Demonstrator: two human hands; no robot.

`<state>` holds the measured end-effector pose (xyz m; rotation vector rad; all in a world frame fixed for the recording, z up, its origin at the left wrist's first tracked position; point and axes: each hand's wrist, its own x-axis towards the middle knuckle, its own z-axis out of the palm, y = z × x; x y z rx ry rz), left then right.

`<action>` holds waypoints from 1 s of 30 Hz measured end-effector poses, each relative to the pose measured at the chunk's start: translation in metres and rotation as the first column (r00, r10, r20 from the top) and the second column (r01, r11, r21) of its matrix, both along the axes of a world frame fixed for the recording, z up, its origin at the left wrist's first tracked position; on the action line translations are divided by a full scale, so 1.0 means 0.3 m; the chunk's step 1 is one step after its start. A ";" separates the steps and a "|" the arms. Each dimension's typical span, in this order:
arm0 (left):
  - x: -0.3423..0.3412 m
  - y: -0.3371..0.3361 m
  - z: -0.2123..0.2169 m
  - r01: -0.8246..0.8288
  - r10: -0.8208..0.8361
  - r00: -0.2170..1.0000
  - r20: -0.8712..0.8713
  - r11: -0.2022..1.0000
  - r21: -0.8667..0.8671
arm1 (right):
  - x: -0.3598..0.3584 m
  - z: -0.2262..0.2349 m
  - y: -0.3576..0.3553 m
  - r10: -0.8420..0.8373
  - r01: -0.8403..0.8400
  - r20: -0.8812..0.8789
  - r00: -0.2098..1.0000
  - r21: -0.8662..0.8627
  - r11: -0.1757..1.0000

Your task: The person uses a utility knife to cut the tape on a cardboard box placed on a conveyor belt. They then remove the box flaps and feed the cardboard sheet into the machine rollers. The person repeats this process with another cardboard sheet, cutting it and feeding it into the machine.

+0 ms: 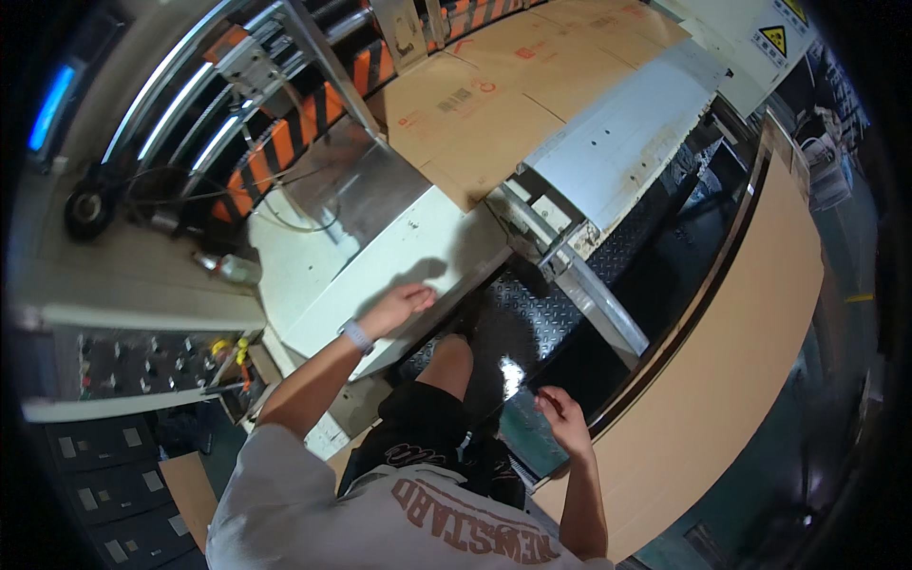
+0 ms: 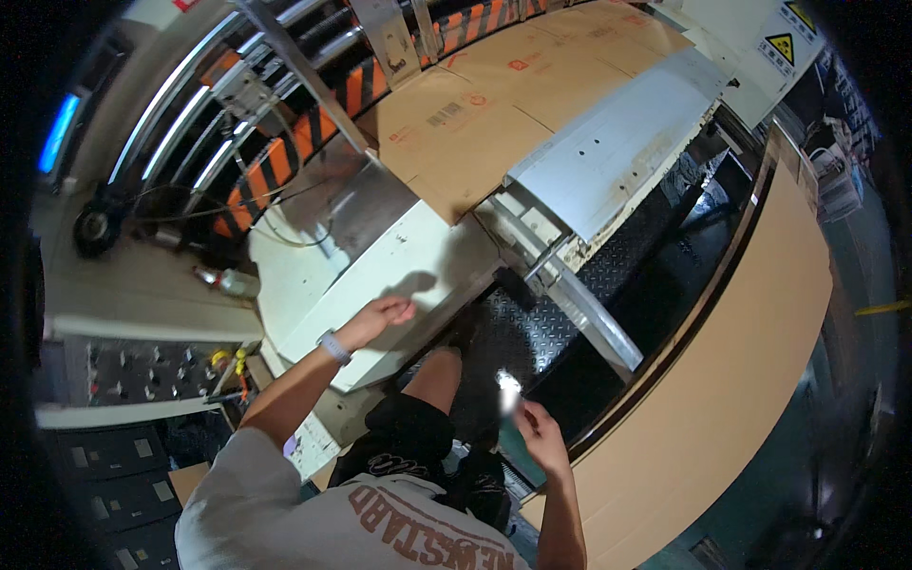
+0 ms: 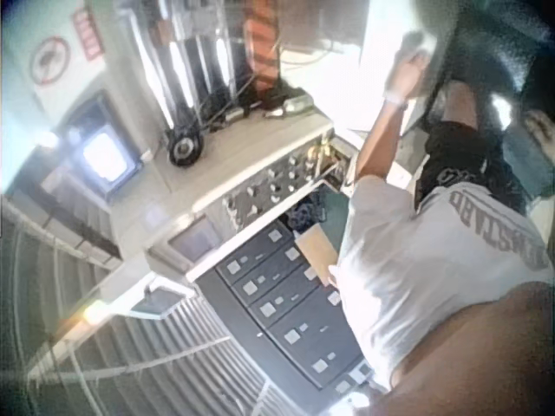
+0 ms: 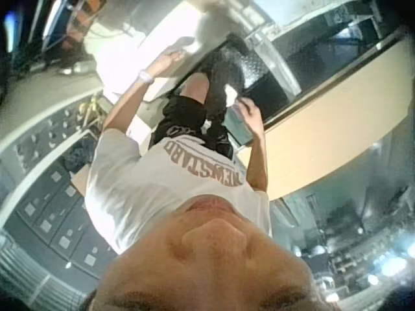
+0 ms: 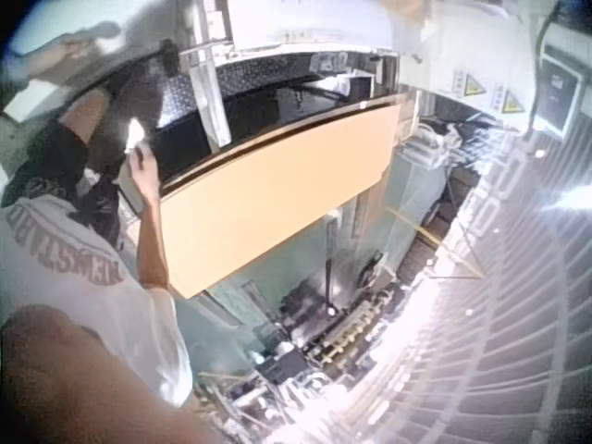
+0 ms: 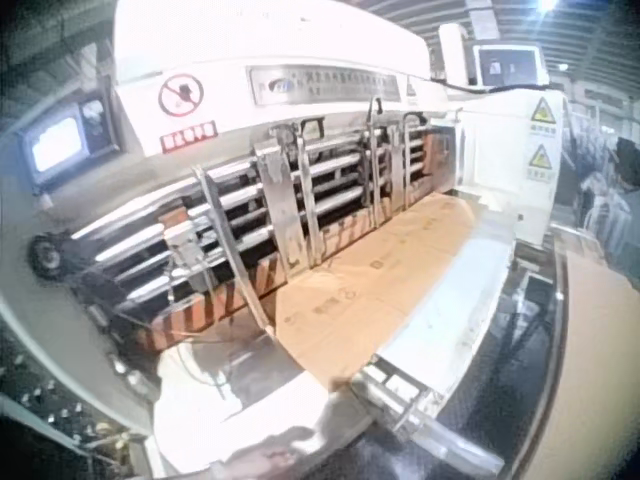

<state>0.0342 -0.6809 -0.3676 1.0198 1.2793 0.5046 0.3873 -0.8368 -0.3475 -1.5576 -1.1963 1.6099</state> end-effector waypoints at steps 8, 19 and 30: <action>0.226 0.728 -0.264 -0.602 0.625 0.755 0.197 0.780 -0.171 | -0.044 0.038 0.156 -0.308 0.356 0.180 0.934 -0.404 0.843; 0.219 0.942 -0.244 -0.654 0.800 0.599 0.038 0.516 -0.553 | -0.274 0.281 0.670 -0.157 0.152 0.021 0.987 -0.415 0.897; 0.167 0.976 -0.223 -0.542 0.829 0.414 0.375 0.556 -0.630 | -0.153 0.287 0.816 -0.035 0.083 0.145 0.989 -0.340 0.937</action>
